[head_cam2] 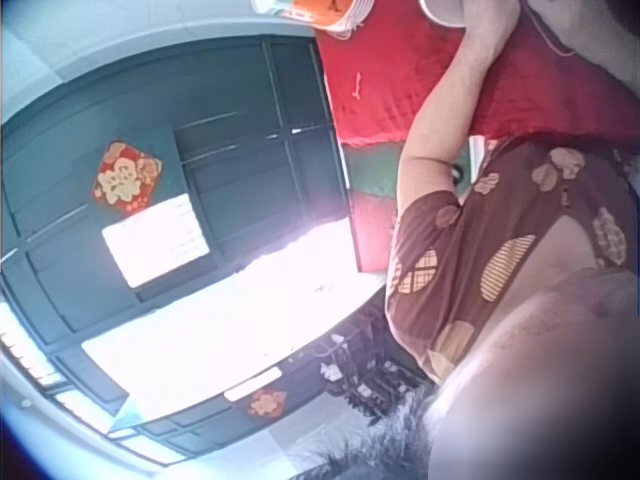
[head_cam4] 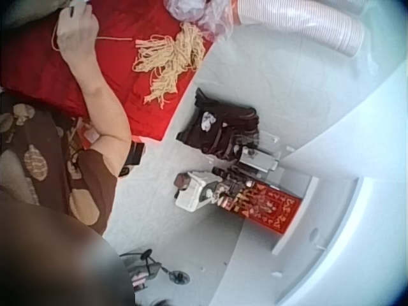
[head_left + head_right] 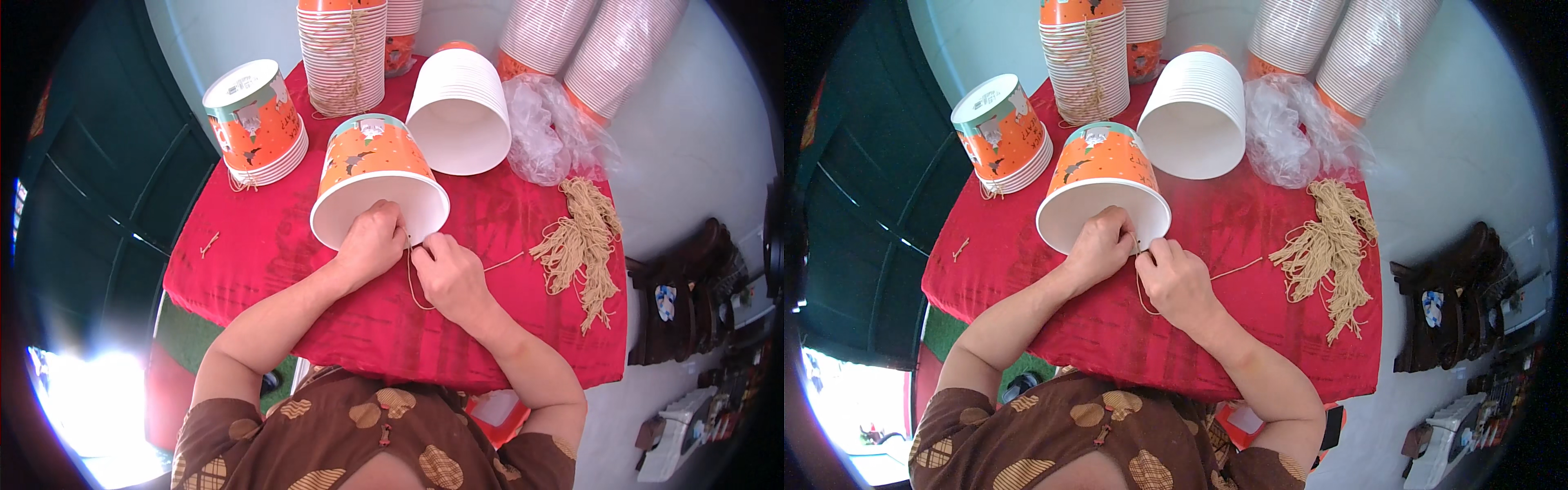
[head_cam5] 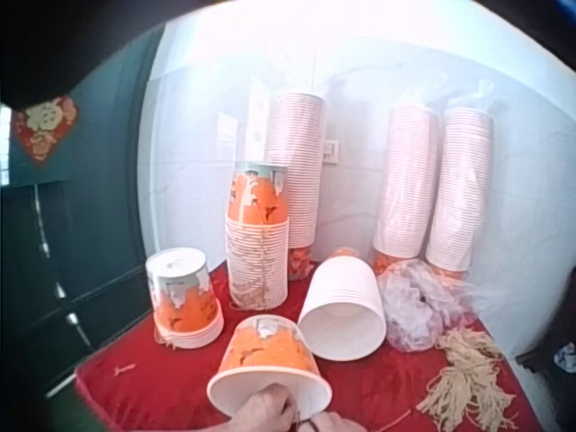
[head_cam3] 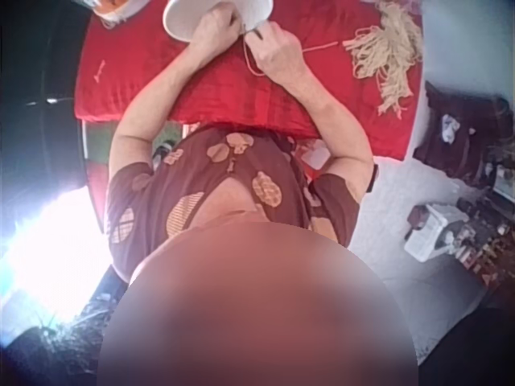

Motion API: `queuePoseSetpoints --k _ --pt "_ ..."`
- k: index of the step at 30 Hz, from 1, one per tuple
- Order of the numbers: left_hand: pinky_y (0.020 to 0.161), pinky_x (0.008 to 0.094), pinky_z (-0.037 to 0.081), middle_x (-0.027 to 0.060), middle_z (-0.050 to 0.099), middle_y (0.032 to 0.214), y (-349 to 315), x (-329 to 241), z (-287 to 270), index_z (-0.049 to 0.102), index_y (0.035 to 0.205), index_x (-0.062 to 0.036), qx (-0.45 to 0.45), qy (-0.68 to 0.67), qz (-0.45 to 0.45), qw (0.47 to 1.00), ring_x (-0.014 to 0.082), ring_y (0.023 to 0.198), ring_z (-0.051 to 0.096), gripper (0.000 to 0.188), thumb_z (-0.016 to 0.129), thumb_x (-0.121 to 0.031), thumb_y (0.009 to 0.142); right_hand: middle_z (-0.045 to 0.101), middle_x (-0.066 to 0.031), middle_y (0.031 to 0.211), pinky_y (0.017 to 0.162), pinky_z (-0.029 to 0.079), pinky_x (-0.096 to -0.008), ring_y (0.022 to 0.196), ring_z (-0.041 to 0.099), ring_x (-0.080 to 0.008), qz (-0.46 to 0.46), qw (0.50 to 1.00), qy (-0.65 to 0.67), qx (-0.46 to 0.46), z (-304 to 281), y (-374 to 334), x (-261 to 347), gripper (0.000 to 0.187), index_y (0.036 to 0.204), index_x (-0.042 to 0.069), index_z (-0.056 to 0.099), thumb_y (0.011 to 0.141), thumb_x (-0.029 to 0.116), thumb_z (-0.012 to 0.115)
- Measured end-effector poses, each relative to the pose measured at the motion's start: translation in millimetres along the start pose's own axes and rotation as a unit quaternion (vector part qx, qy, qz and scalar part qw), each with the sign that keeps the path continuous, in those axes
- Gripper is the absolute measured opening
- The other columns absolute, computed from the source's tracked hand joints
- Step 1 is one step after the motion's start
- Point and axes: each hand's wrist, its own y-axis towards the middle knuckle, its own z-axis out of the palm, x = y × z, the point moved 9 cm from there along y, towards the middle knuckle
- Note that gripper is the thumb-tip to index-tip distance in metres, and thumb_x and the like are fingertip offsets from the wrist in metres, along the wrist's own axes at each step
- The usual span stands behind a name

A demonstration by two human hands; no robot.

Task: Attaching strings to paper buckets.

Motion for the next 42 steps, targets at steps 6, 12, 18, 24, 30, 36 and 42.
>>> queuePoseSetpoints --k 6,12,18,24,30,36,42 --pt "0.067 0.0422 0.051 0.0222 0.062 0.082 2.3 -0.3 -1.0 0.057 0.077 0.0048 0.073 -0.023 -0.047 0.996 0.0358 0.075 0.063 0.012 0.059 -0.006 0.081 0.056 -0.0139 0.099 0.061 0.053 -0.0344 0.081 0.058 -0.0249 0.004 0.999 0.038 -0.037 -2.3 2.2 -12.9 0.008 0.078 -0.001 0.059 0.071 0.003 0.061" --pt "0.054 0.0313 0.046 0.0080 0.059 0.063 -1.9 14.5 10.5 0.057 0.073 0.0031 0.120 -0.219 -0.136 0.959 0.0152 0.059 0.057 0.015 0.061 -0.008 0.082 0.058 -0.0144 0.102 0.068 0.054 -0.0367 0.087 0.059 -0.0286 0.004 0.992 0.123 -0.024 1.8 4.2 -22.1 0.009 0.083 -0.005 0.062 0.074 -0.002 0.060" --pt "0.042 0.0250 0.037 0.0042 0.057 0.063 -4.1 12.5 21.2 0.059 0.079 0.0001 0.178 -0.311 -0.188 0.915 0.0094 0.049 0.049 0.014 0.059 -0.010 0.088 0.057 -0.0146 0.100 0.070 0.054 -0.0380 0.088 0.057 -0.0304 0.004 0.989 0.148 -0.023 2.6 4.7 -24.5 0.004 0.080 -0.004 0.059 0.076 -0.002 0.060" --pt "0.048 0.0265 0.041 0.0049 0.059 0.065 -4.0 9.0 26.3 0.060 0.078 0.0014 0.205 -0.319 -0.190 0.906 0.0103 0.055 0.052 0.017 0.059 -0.011 0.089 0.056 -0.0148 0.101 0.071 0.053 -0.0400 0.088 0.056 -0.0318 0.005 0.986 0.168 -0.003 7.0 4.5 -24.8 0.005 0.081 -0.005 0.059 0.076 -0.004 0.057" --pt "0.059 0.0311 0.045 0.0049 0.062 0.068 -1.3 -10.7 5.5 0.062 0.079 0.0039 0.149 -0.133 -0.096 0.975 0.0127 0.064 0.054 0.022 0.060 -0.014 0.091 0.054 -0.0159 0.105 0.075 0.052 -0.0412 0.090 0.055 -0.0339 -0.006 0.975 0.220 0.012 10.3 7.1 -23.1 0.011 0.086 -0.006 0.060 0.076 -0.005 0.056" --pt "0.056 0.0308 0.045 0.0055 0.061 0.067 -7.9 -2.4 9.9 0.062 0.080 0.0044 0.160 -0.123 -0.114 0.973 0.0124 0.061 0.054 0.023 0.061 -0.016 0.092 0.055 -0.0160 0.105 0.076 0.052 -0.0415 0.090 0.056 -0.0334 -0.010 0.979 0.201 0.016 10.4 7.1 -22.5 0.008 0.083 -0.006 0.061 0.076 -0.004 0.057" --pt "0.048 0.0266 0.043 0.0039 0.058 0.064 -13.2 -4.1 10.5 0.062 0.083 0.0031 0.161 -0.145 -0.134 0.967 0.0089 0.054 0.052 0.022 0.061 -0.017 0.093 0.057 -0.0163 0.102 0.074 0.052 -0.0408 0.087 0.058 -0.0329 -0.016 0.981 0.193 -0.018 2.1 7.3 -23.0 0.007 0.081 -0.004 0.060 0.075 -0.003 0.062"
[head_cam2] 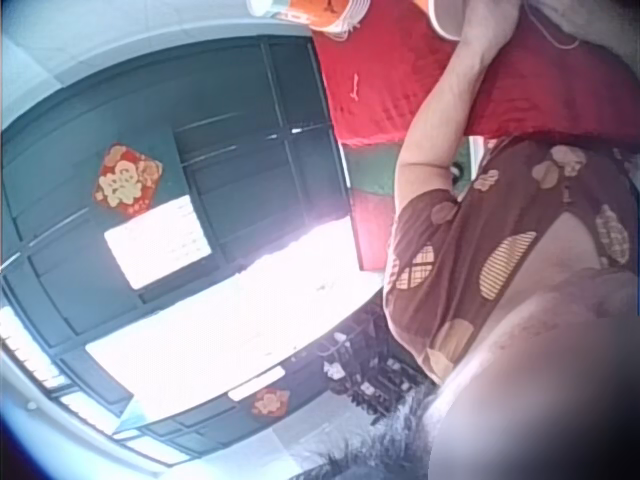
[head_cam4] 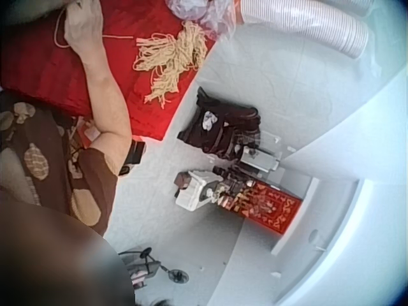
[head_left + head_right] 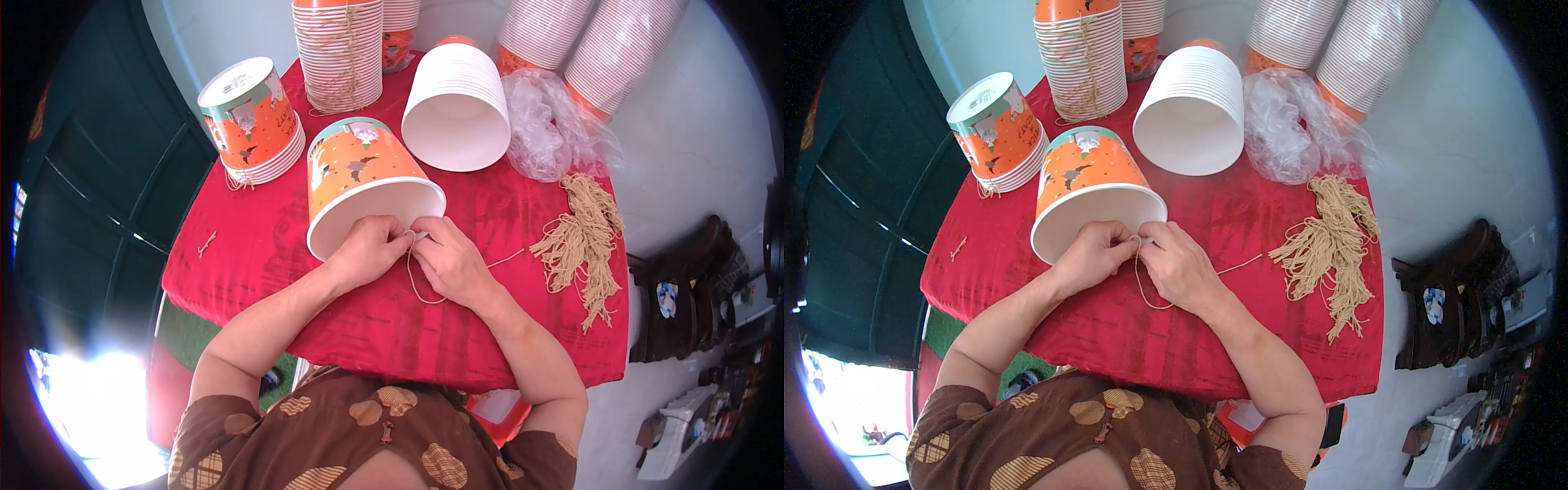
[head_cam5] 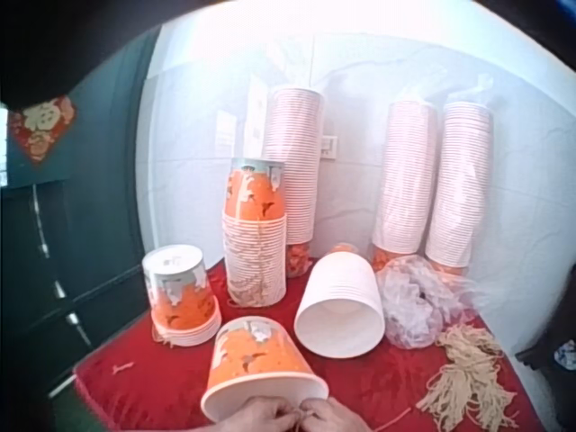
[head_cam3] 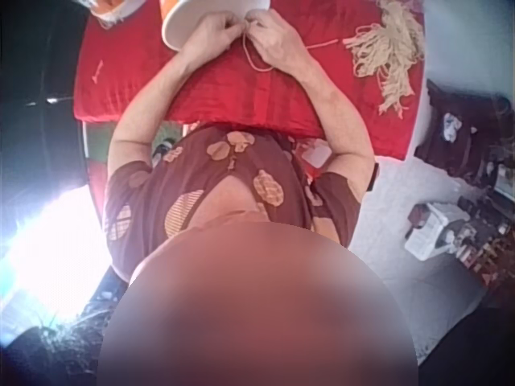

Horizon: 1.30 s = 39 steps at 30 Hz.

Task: Attaching strings to paper buckets.

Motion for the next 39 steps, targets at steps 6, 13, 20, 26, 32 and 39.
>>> queuePoseSetpoints --k 6,13,20,26,32,39 --pt "0.055 0.0342 0.047 0.0112 0.063 0.065 1.2 6.3 -1.6 0.063 0.079 0.0064 -0.007 -0.032 -0.021 0.999 0.0149 0.059 0.058 0.023 0.062 -0.015 0.089 0.058 -0.0125 0.089 0.058 0.051 -0.0389 0.070 0.061 -0.0271 0.057 0.996 0.007 -0.073 -19.5 -3.6 -3.3 0.013 0.078 -0.001 0.058 0.072 0.000 0.069" --pt "0.049 0.0317 0.045 0.0082 0.059 0.060 2.0 6.6 -0.5 0.062 0.078 0.0061 0.002 -0.046 -0.015 0.999 0.0123 0.052 0.053 0.025 0.059 -0.014 0.091 0.052 -0.0118 0.080 0.054 0.050 -0.0402 0.067 0.059 -0.0283 0.160 0.981 -0.105 -0.017 -6.6 -10.4 -5.5 0.022 0.076 0.002 0.056 0.072 0.014 0.074" --pt "0.045 0.0294 0.042 0.0054 0.056 0.058 2.7 9.2 1.7 0.061 0.077 0.0053 0.010 -0.071 -0.024 0.997 0.0105 0.048 0.051 0.024 0.058 -0.014 0.091 0.053 -0.0142 0.082 0.063 0.050 -0.0439 0.076 0.059 -0.0329 0.220 0.971 -0.079 -0.051 -1.6 -17.0 -23.4 0.018 0.077 0.001 0.056 0.075 0.010 0.071" --pt "0.048 0.0281 0.041 0.0041 0.057 0.060 1.1 8.6 0.1 0.060 0.077 0.0033 0.011 -0.063 -0.042 0.997 0.0100 0.050 0.051 0.024 0.058 -0.016 0.091 0.055 -0.0149 0.084 0.068 0.049 -0.0451 0.078 0.058 -0.0348 0.246 0.964 -0.043 -0.087 -16.9 -19.3 -38.7 0.009 0.077 0.000 0.054 0.071 -0.002 0.060" --pt "0.049 0.0259 0.040 0.0024 0.056 0.063 0.7 11.2 2.0 0.060 0.078 0.0013 0.013 -0.076 -0.055 0.995 0.0088 0.052 0.051 0.023 0.057 -0.016 0.092 0.052 -0.0182 0.101 0.083 0.044 -0.0450 0.094 0.052 -0.0366 0.199 0.965 -0.088 -0.145 -36.9 -17.2 -36.5 0.032 0.096 -0.001 0.052 0.065 -0.006 0.057" --pt "0.048 0.0250 0.039 0.0020 0.056 0.063 1.2 12.9 1.3 0.060 0.078 0.0008 0.005 -0.092 -0.041 0.995 0.0083 0.053 0.051 0.023 0.056 -0.015 0.093 0.051 -0.0089 0.075 0.063 0.039 -0.0391 0.071 0.052 -0.0269 0.046 0.991 -0.063 -0.105 -32.4 3.1 18.5 0.016 0.075 0.006 0.055 0.068 0.007 0.069"
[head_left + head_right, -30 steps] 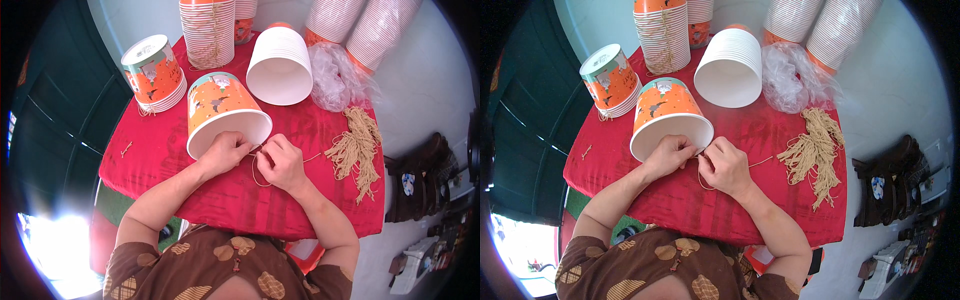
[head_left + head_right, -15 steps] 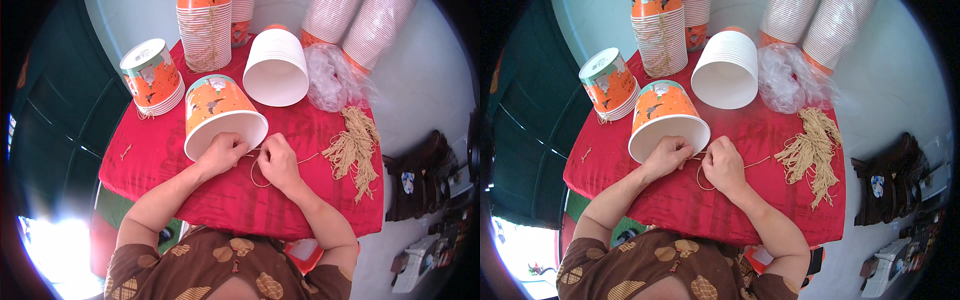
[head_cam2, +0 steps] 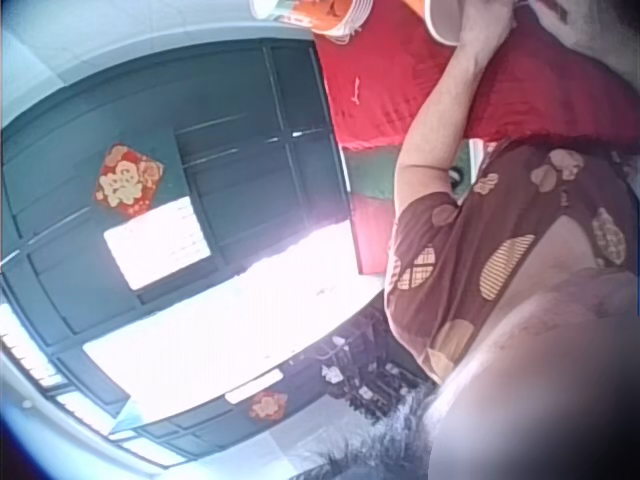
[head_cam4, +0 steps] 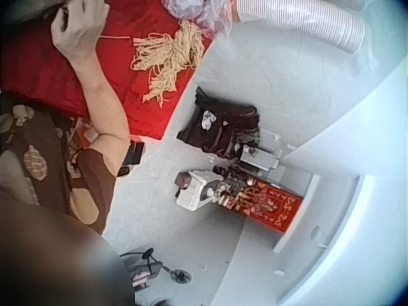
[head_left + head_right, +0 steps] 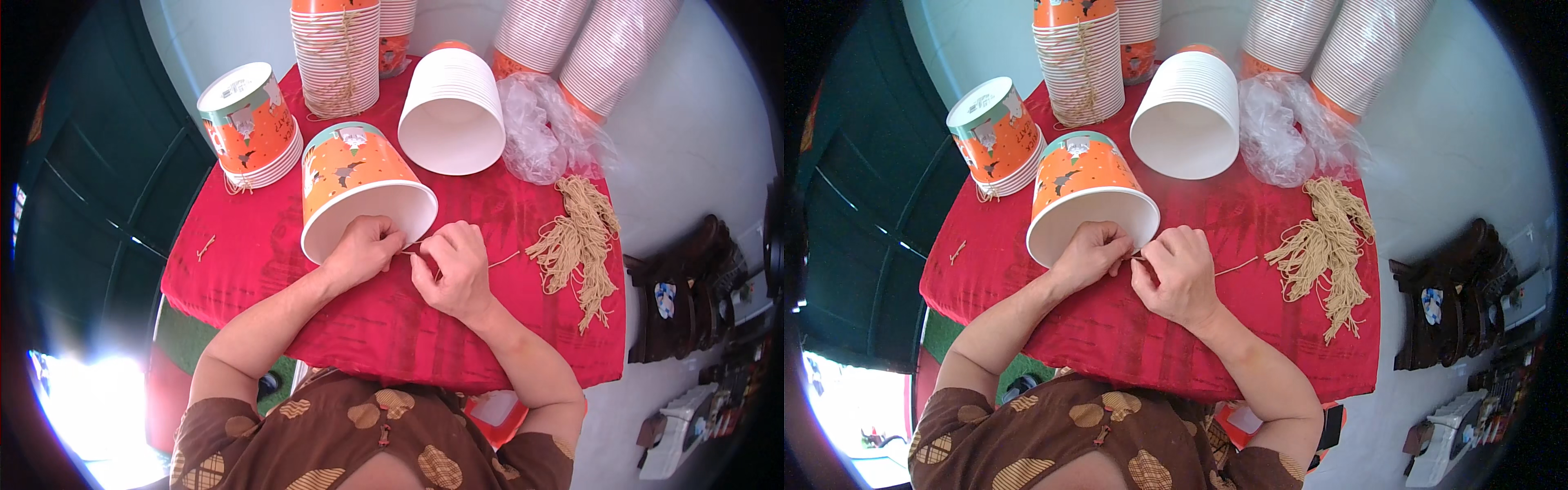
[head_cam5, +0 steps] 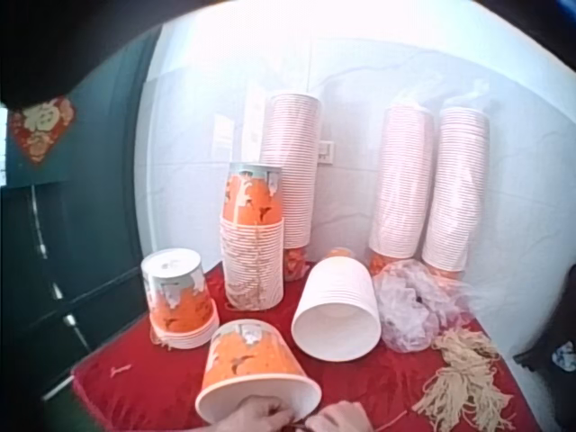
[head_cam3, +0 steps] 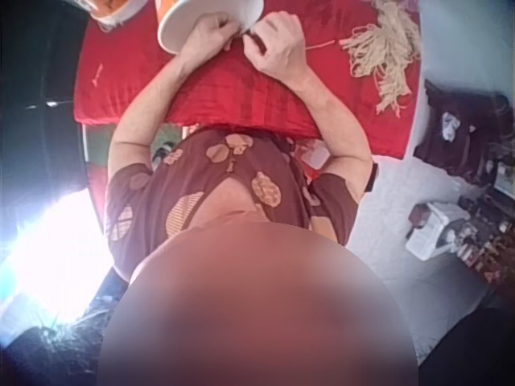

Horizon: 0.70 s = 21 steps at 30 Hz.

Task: Attaching strings to paper buckets.

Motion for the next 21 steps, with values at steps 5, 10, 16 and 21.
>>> queuePoseSetpoints --k 5,10,16,21 --pt "0.048 0.0249 0.039 0.0020 0.056 0.063 0.3 -2.2 0.3 0.060 0.078 0.0008 0.004 0.000 0.003 1.000 0.0082 0.053 0.051 0.022 0.056 -0.015 0.093 0.050 -0.0090 0.076 0.063 0.039 -0.0389 0.071 0.052 -0.0268 0.013 0.999 -0.037 -0.018 5.0 -5.9 -11.4 0.013 0.077 0.005 0.057 0.067 0.000 0.063" --pt "0.048 0.0247 0.039 0.0021 0.056 0.063 0.2 0.4 0.2 0.061 0.078 0.0010 0.006 -0.006 -0.004 1.000 0.0081 0.052 0.050 0.022 0.056 -0.016 0.093 0.049 -0.0089 0.076 0.065 0.039 -0.0392 0.073 0.051 -0.0269 0.013 0.999 -0.025 -0.018 2.1 -1.7 -5.3 0.013 0.075 0.003 0.058 0.065 -0.001 0.064" --pt "0.049 0.0250 0.040 0.0023 0.057 0.063 -0.8 -3.2 -0.4 0.061 0.079 0.0013 -0.002 0.005 -0.002 1.000 0.0083 0.052 0.050 0.022 0.057 -0.016 0.092 0.050 -0.0090 0.077 0.065 0.039 -0.0393 0.073 0.050 -0.0265 0.049 0.995 -0.077 0.051 23.7 -13.5 -13.7 0.014 0.073 0.003 0.061 0.067 0.008 0.072" --pt "0.049 0.0254 0.040 0.0031 0.057 0.064 0.8 0.3 -0.1 0.061 0.078 0.0019 -0.002 -0.013 0.002 1.000 0.0089 0.053 0.050 0.022 0.057 -0.015 0.092 0.050 -0.0100 0.077 0.065 0.040 -0.0394 0.075 0.051 -0.0271 0.045 0.996 -0.061 0.057 34.7 -17.1 -14.3 0.009 0.074 0.002 0.061 0.070 0.005 0.069"
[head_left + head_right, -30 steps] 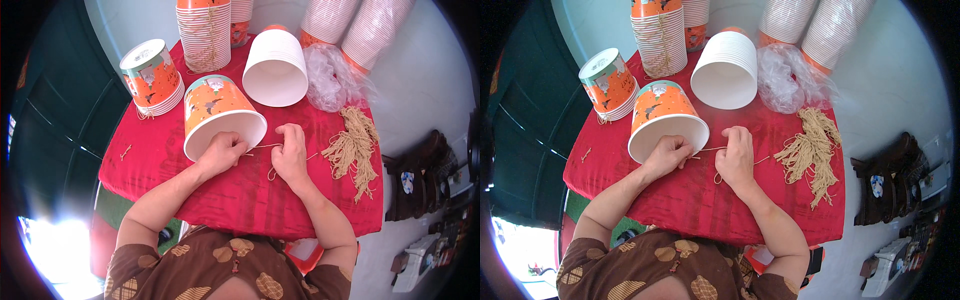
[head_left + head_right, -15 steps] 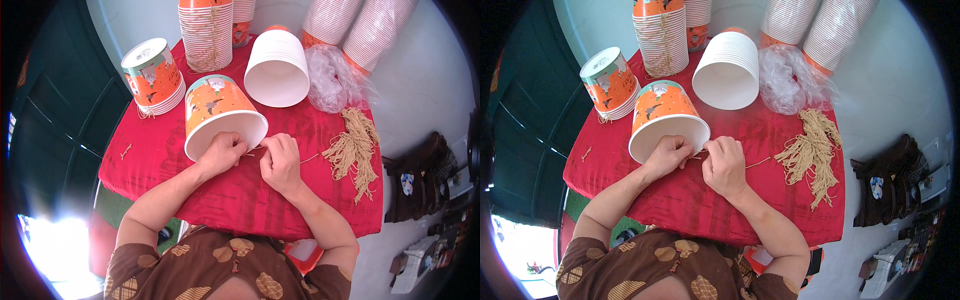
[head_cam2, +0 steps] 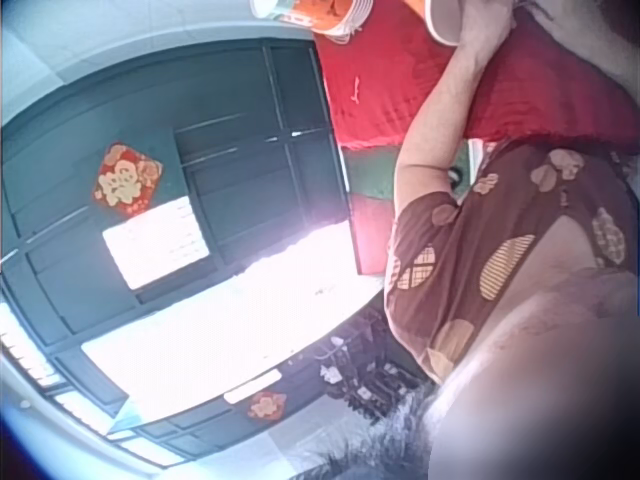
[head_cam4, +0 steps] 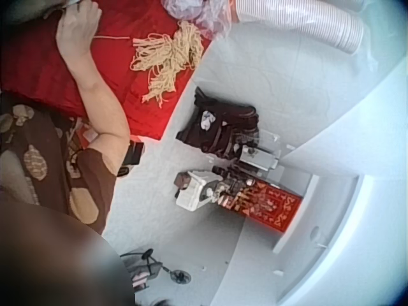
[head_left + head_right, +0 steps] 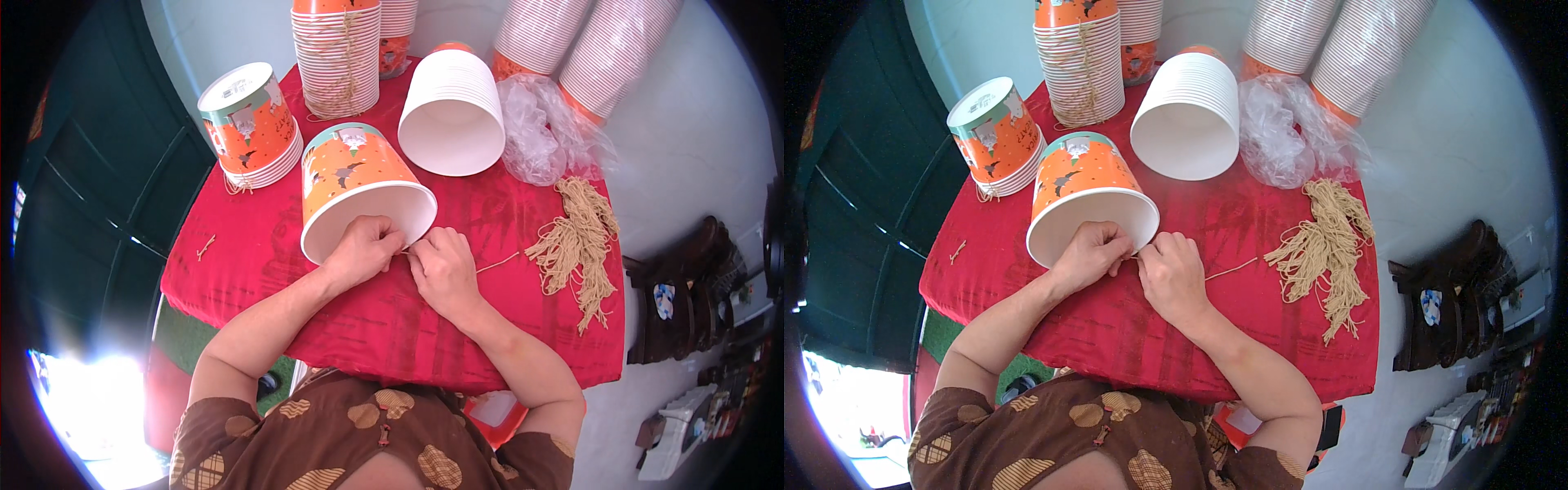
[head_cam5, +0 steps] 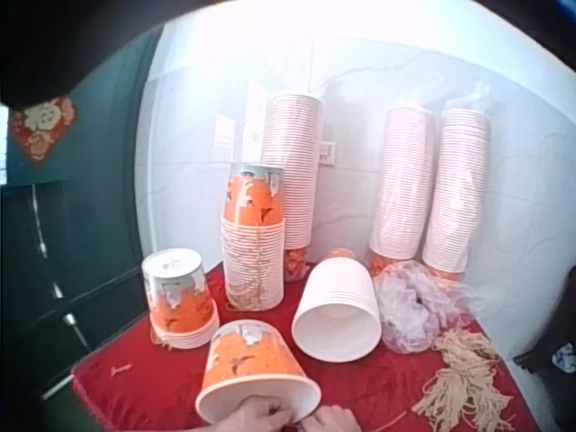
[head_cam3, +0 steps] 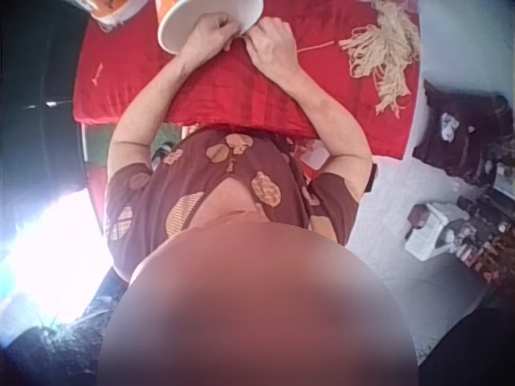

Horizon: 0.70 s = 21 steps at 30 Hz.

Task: Attaching strings to paper buckets.

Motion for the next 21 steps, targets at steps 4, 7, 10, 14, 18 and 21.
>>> queuePoseSetpoints --k 4,7,10,14,18,21 --pt "0.049 0.0253 0.040 0.0034 0.057 0.064 -0.6 1.2 -2.2 0.061 0.078 0.0020 -0.014 -0.012 -0.012 1.000 0.0089 0.053 0.050 0.021 0.058 -0.014 0.091 0.050 -0.0111 0.077 0.066 0.041 -0.0400 0.075 0.051 -0.0283 -0.010 0.999 0.028 0.017 6.0 -0.6 1.3 0.004 0.074 0.002 0.061 0.072 0.000 0.064" --pt "0.049 0.0250 0.040 0.0027 0.057 0.063 -0.5 1.3 -1.6 0.061 0.078 0.0016 -0.012 -0.002 -0.014 1.000 0.0087 0.053 0.050 0.021 0.058 -0.014 0.092 0.050 -0.0113 0.077 0.066 0.040 -0.0407 0.074 0.050 -0.0286 -0.006 0.999 0.041 0.022 5.8 -0.7 1.2 0.004 0.074 0.001 0.060 0.072 -0.001 0.063" --pt "0.049 0.0247 0.040 0.0018 0.056 0.063 -1.0 0.1 -1.0 0.062 0.079 0.0010 -0.019 0.022 0.003 1.000 0.0080 0.053 0.050 0.020 0.058 -0.013 0.093 0.052 -0.0120 0.080 0.066 0.043 -0.0408 0.077 0.052 -0.0294 0.017 0.998 0.049 0.030 5.5 -2.1 -2.8 0.004 0.075 0.000 0.061 0.073 -0.001 0.064" --pt "0.050 0.0257 0.042 0.0025 0.057 0.062 -1.0 -7.0 -1.4 0.062 0.079 0.0015 -0.038 0.009 0.046 0.998 0.0083 0.053 0.051 0.021 0.058 -0.013 0.093 0.055 -0.0131 0.085 0.069 0.047 -0.0420 0.084 0.056 -0.0313 0.059 0.995 0.073 -0.027 -9.1 1.9 -5.4 0.005 0.076 -0.001 0.061 0.075 0.000 0.065" --pt "0.051 0.0263 0.044 0.0036 0.059 0.062 3.8 -0.6 5.5 0.062 0.079 0.0022 -0.027 -0.061 0.051 0.996 0.0088 0.054 0.053 0.021 0.057 -0.013 0.092 0.060 -0.0151 0.091 0.064 0.049 -0.0418 0.077 0.061 -0.0321 0.082 0.989 0.114 -0.035 -5.3 -1.7 -15.0 0.006 0.083 -0.002 0.061 0.078 -0.002 0.065" --pt "0.051 0.0256 0.044 0.0033 0.058 0.062 4.3 -0.9 6.0 0.062 0.078 0.0021 -0.026 -0.069 0.027 0.997 0.0085 0.055 0.054 0.021 0.057 -0.013 0.092 0.062 -0.0156 0.085 0.059 0.049 -0.0400 0.070 0.062 -0.0315 0.086 0.988 0.130 -0.015 -1.5 -2.0 -18.9 0.007 0.084 -0.001 0.061 0.079 -0.004 0.064"
